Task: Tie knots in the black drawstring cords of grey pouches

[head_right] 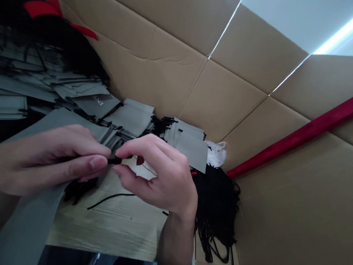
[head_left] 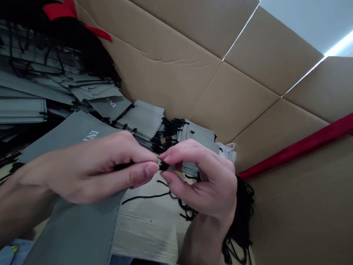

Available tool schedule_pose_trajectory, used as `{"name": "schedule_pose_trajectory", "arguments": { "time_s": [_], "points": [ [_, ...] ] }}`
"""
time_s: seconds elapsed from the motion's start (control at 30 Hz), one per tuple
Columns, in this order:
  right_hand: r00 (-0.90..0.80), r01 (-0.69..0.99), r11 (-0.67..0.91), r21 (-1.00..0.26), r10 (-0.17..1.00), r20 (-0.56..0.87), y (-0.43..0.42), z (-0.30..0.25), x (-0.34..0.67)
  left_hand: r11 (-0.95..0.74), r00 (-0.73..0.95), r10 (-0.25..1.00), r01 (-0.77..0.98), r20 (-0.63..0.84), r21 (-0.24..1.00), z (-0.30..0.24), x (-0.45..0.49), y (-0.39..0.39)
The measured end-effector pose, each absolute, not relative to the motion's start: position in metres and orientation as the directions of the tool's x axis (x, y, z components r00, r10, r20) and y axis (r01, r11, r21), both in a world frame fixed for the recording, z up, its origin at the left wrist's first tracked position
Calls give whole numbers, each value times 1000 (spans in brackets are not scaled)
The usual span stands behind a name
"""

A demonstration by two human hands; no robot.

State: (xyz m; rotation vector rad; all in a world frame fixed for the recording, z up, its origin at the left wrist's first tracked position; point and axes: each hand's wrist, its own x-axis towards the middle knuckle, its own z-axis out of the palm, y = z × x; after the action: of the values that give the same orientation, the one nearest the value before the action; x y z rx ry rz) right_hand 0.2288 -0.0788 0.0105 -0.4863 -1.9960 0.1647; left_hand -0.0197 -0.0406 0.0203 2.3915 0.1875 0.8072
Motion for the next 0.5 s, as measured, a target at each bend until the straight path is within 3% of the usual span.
{"name": "schedule_pose_trajectory", "arguments": {
  "time_s": [0.2,0.37,0.5],
  "points": [
    [-369,159,931,-330,366,854,-80,8,223,-830,791,357,25,497,557,18,-18,-49],
    [-347,31,951,-308,299,889,-77,6,218,-794,747,438,60,501,605,14,-21,-57],
    [-332,77,949,-305,312,890,-82,8,219,-784,742,455,72,492,617,9,-23,-56]
  ]
}}
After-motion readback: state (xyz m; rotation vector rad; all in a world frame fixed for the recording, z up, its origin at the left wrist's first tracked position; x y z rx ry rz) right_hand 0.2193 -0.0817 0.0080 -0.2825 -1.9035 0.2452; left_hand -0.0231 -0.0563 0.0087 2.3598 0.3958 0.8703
